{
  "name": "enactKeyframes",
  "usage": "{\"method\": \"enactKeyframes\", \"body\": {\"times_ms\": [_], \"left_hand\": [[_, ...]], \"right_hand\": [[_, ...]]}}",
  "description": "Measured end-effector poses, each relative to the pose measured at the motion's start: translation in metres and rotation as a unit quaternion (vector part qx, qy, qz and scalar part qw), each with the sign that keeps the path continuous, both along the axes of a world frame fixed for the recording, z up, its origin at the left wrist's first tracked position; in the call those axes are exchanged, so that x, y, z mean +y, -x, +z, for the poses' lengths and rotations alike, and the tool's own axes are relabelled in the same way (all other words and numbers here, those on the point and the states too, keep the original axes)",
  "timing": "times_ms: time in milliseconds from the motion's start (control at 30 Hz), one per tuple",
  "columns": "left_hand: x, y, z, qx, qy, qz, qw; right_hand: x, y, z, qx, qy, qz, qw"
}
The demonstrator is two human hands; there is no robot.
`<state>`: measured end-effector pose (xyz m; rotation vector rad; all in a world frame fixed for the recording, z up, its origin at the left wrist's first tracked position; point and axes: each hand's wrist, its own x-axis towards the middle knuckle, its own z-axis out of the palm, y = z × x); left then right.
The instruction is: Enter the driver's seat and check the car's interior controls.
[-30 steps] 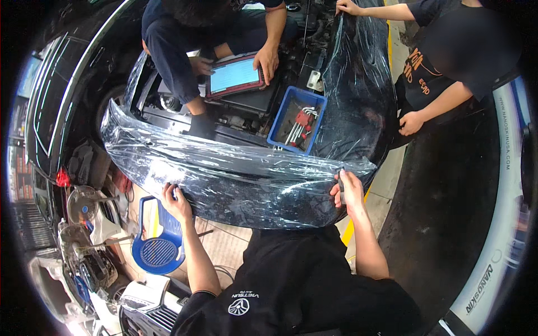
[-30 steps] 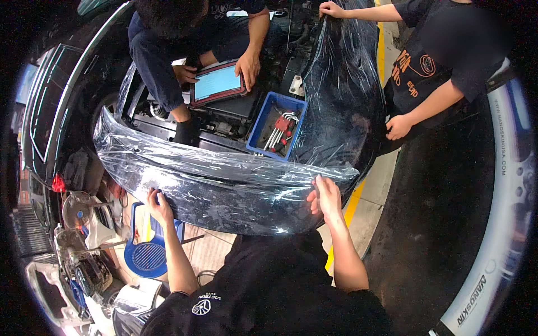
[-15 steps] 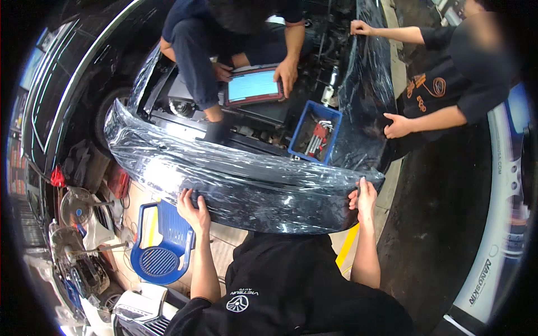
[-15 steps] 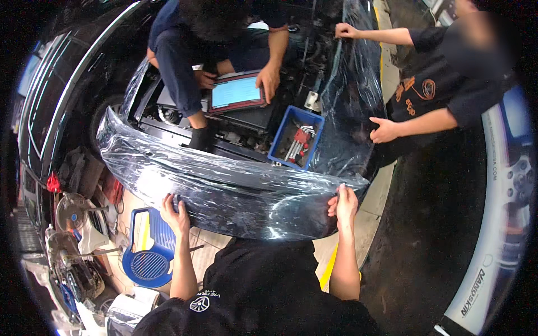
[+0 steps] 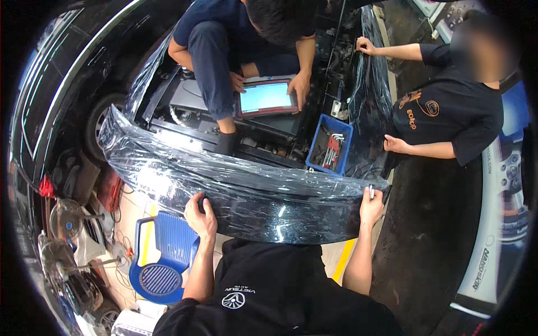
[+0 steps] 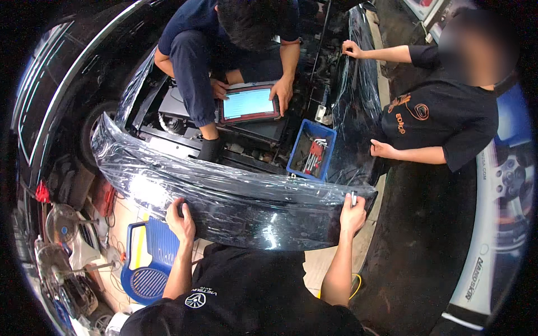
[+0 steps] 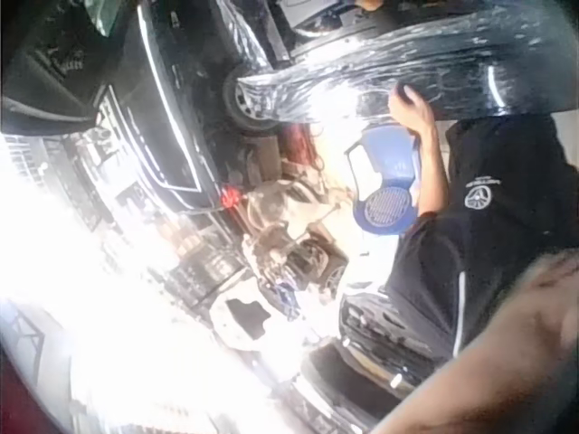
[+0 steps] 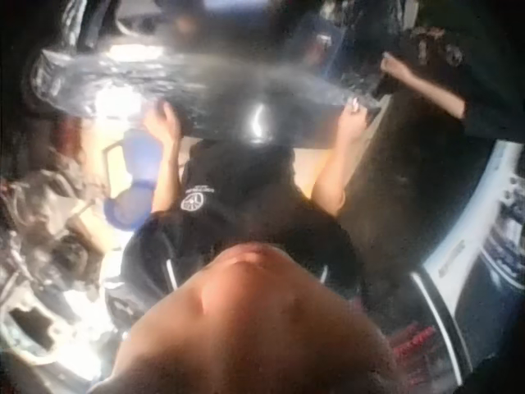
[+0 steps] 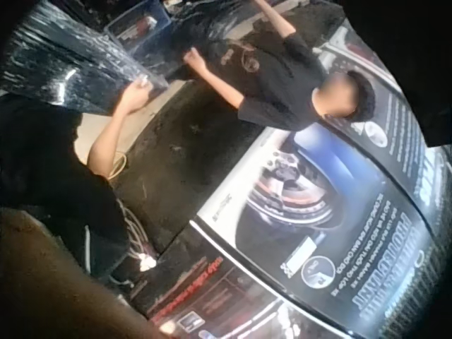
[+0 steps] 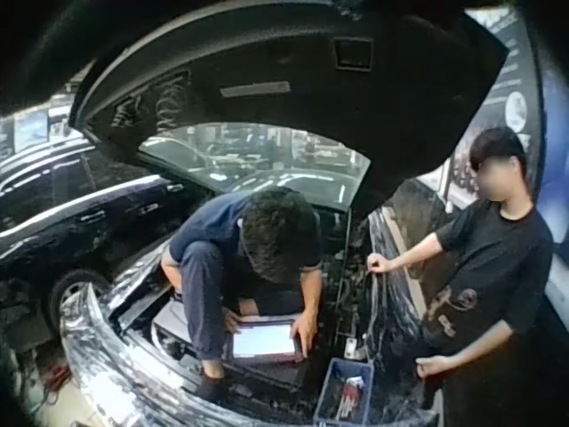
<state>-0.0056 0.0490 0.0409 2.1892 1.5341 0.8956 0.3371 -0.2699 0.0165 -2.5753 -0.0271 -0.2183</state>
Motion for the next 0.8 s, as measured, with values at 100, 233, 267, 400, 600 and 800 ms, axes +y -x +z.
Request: {"method": "enactKeyframes", "body": {"times_ms": [100,233,267,400,600,800], "left_hand": [[0.000,0.001,-0.003,0.002,-0.002,-0.016,1.000],[-0.003,-0.001,0.003,0.007,0.002,-0.061,0.998],[-0.004,0.000,0.004,0.012,0.002,-0.070,0.997],[-0.005,0.001,0.009,0.019,-0.001,-0.121,0.993],[-0.001,-0.002,0.017,0.005,-0.001,-0.140,0.990],[0.001,-0.004,0.019,-0.009,0.003,-0.132,0.991]], "right_hand": [[0.008,0.006,0.002,-0.025,0.000,-0.034,0.999],[0.008,0.008,0.001,-0.057,0.003,-0.059,0.997],[0.007,0.008,0.000,-0.061,0.004,-0.060,0.996],[0.011,0.008,0.000,-0.077,0.040,-0.071,0.994],[0.016,0.009,-0.001,-0.091,0.030,-0.083,0.992],[0.013,0.008,-0.006,-0.108,0.043,-0.072,0.991]]}}
